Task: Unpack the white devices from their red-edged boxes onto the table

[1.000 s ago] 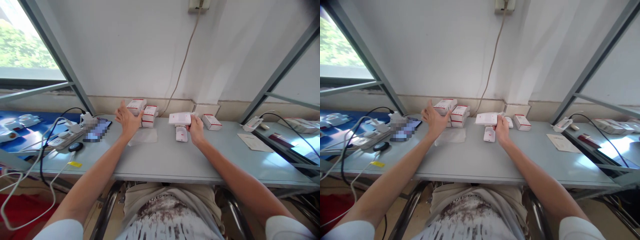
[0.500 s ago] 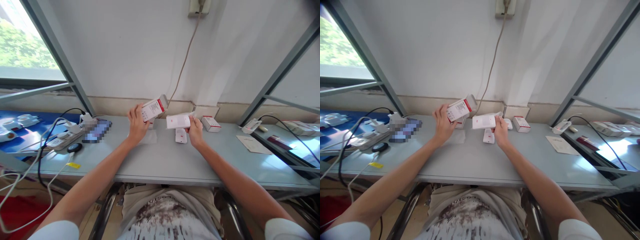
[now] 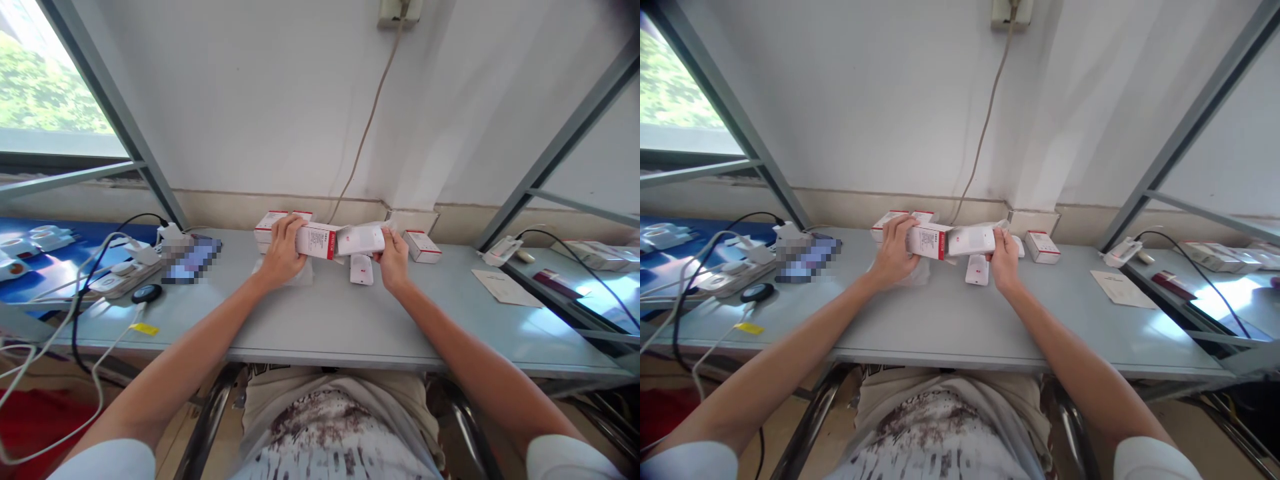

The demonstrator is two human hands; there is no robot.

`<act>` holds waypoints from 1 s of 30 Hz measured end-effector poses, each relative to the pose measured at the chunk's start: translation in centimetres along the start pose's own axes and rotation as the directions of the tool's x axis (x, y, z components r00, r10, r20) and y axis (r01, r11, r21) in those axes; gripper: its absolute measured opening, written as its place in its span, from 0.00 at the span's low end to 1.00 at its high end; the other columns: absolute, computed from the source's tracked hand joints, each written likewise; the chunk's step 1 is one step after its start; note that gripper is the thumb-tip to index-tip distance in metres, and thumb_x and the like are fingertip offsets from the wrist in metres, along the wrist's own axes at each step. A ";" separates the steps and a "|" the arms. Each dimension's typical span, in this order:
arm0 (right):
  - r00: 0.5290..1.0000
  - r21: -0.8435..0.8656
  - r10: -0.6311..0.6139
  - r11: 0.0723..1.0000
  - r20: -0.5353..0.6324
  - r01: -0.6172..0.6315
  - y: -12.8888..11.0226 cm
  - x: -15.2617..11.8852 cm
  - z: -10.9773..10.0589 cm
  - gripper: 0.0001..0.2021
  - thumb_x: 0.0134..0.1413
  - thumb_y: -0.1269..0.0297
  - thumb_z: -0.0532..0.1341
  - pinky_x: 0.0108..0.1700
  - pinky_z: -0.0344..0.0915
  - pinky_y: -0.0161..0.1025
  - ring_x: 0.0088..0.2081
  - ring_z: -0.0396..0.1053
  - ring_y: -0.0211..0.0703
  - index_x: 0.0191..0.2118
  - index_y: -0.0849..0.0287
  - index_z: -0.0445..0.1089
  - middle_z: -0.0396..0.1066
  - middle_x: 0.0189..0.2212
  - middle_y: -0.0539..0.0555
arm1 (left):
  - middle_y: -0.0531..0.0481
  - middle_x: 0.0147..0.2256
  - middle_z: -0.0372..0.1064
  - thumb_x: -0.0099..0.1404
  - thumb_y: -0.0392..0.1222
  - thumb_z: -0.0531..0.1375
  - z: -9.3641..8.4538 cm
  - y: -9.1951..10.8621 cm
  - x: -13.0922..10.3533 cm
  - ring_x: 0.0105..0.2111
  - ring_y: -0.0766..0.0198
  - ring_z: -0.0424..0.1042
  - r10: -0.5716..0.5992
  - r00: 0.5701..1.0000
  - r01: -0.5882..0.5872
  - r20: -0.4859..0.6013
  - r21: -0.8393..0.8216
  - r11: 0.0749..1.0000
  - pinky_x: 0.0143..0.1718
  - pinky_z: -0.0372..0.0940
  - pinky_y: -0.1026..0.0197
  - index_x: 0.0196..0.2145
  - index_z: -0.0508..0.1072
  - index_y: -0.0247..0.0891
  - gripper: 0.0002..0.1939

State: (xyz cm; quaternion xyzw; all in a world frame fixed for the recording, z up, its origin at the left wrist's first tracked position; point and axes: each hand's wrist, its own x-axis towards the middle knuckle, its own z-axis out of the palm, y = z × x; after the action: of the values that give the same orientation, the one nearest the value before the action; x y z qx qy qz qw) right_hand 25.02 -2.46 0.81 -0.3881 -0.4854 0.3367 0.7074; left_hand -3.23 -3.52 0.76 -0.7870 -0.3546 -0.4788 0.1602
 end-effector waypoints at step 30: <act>0.745 -0.340 -0.328 0.733 0.581 0.589 -1.2 -1.3 -0.1 0.22 0.68 0.38 0.65 0.57 0.65 0.55 0.48 0.72 0.55 0.53 0.48 0.79 0.79 0.45 0.55 | 0.36 0.63 0.66 0.67 0.55 0.73 1.2 2.8 -0.3 0.65 0.41 0.65 -0.146 0.982 0.167 0.116 -0.200 0.966 0.68 0.63 0.36 0.67 0.63 0.44 0.39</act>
State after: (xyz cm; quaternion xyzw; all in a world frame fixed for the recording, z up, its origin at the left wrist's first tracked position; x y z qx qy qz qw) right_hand 24.84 -4.14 1.25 -0.3245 -0.7989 0.0915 0.4980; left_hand -0.58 -4.85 0.18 -0.7920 -0.3712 -0.4842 0.0204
